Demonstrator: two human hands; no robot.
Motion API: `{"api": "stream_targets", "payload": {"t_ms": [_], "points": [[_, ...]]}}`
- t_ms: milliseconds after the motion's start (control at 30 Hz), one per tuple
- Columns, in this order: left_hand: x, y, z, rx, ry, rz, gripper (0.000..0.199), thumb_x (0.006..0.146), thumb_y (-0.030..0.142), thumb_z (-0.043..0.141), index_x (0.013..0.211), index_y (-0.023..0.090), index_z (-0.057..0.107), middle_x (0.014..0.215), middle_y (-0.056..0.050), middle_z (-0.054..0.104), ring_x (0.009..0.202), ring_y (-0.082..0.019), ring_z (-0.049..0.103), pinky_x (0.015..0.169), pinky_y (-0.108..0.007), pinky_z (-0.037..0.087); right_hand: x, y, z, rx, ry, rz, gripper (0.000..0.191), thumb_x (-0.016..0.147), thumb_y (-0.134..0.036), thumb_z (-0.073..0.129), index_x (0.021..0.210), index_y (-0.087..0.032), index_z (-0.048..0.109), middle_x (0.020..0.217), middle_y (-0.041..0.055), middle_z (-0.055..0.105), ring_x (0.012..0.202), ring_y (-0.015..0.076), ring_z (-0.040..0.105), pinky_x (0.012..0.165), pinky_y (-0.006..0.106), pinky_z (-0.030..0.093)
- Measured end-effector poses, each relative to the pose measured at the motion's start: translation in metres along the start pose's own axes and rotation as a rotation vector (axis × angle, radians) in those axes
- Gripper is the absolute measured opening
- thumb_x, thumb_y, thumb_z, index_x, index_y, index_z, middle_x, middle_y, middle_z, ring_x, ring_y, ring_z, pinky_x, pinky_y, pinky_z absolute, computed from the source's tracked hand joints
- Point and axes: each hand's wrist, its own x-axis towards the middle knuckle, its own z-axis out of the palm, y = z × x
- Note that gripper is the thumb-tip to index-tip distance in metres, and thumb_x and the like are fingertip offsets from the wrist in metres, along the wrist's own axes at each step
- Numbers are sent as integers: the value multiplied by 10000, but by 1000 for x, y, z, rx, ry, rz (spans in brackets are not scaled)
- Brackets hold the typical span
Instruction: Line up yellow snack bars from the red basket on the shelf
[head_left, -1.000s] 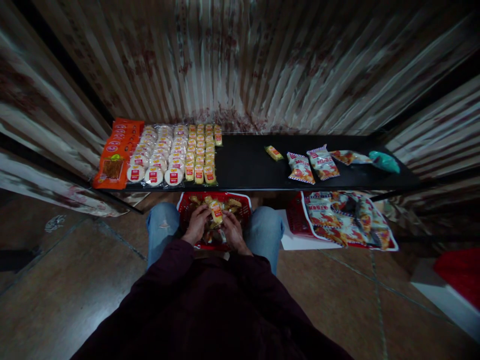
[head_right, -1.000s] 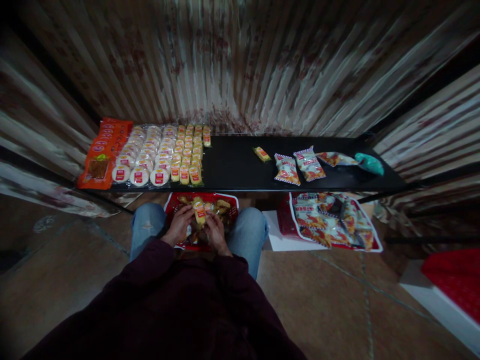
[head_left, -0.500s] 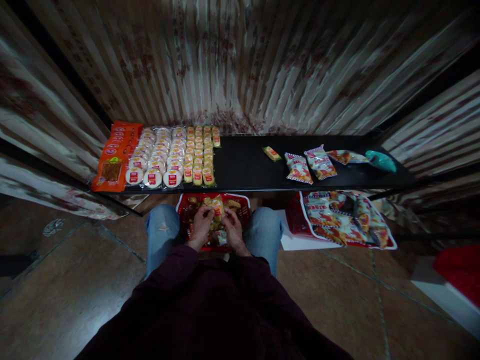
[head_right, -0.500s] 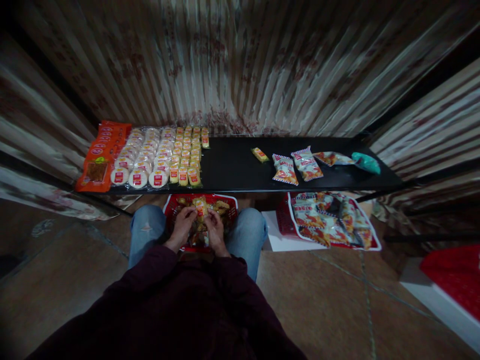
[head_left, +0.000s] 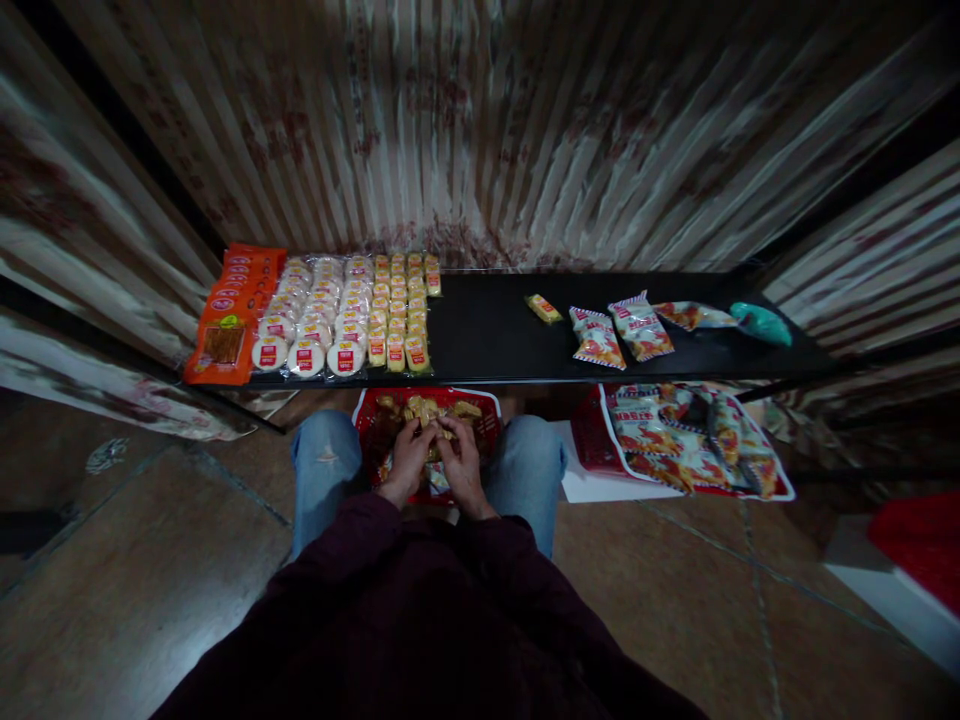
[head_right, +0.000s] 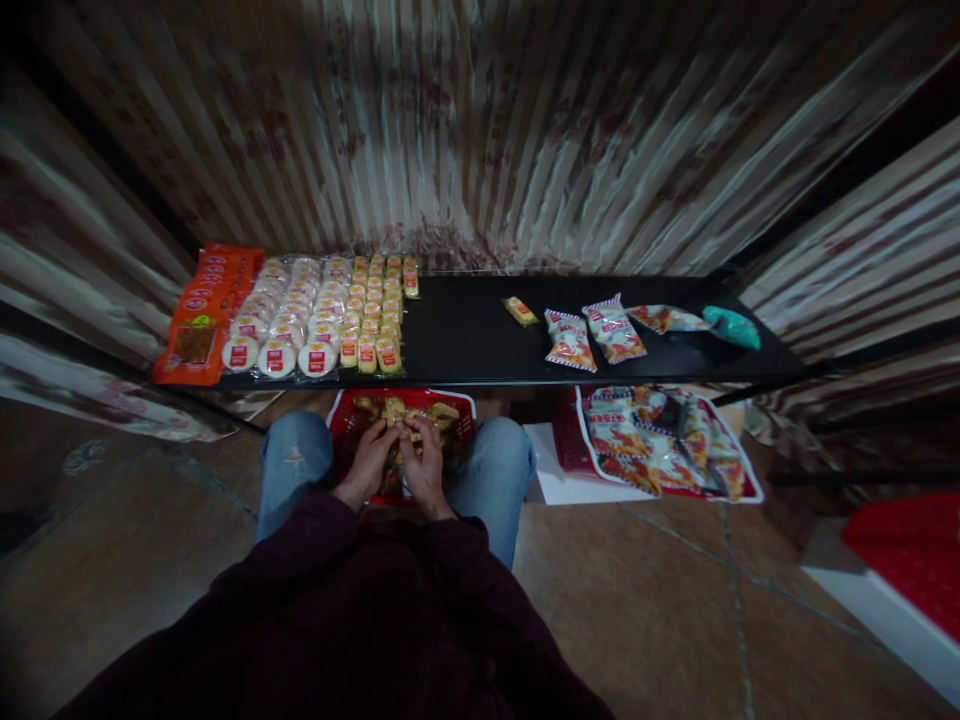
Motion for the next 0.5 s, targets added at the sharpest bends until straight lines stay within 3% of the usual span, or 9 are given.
{"api": "stream_targets", "payload": {"t_ms": [167, 333, 500], "points": [[1, 4, 2, -102, 2, -44, 272, 667, 298, 714, 899, 160, 685, 994, -74, 693, 989, -204, 612, 917, -314, 429, 0, -1, 0, 12, -8, 25, 246, 793, -277, 531, 1006, -210, 633, 1098, 66, 628, 1065, 208, 567, 975, 387, 436], [4, 4, 3, -228, 121, -164, 257, 714, 188, 696, 967, 184, 650, 1092, -67, 677, 1083, -177, 594, 981, -310, 412, -1, -2, 0, 39, 2, 90, 293, 789, -257, 517, 1063, -206, 606, 1069, 57, 637, 952, 185, 597, 872, 336, 487], [7, 3, 5, -325, 191, -226, 203, 766, 116, 649, 956, 185, 629, 1021, -53, 694, 1031, -144, 619, 978, -286, 424, 0, 0, 1, 39, 2, 71, 263, 779, -252, 521, 1020, -210, 615, 1082, 62, 634, 977, 196, 591, 823, 326, 504]]}}
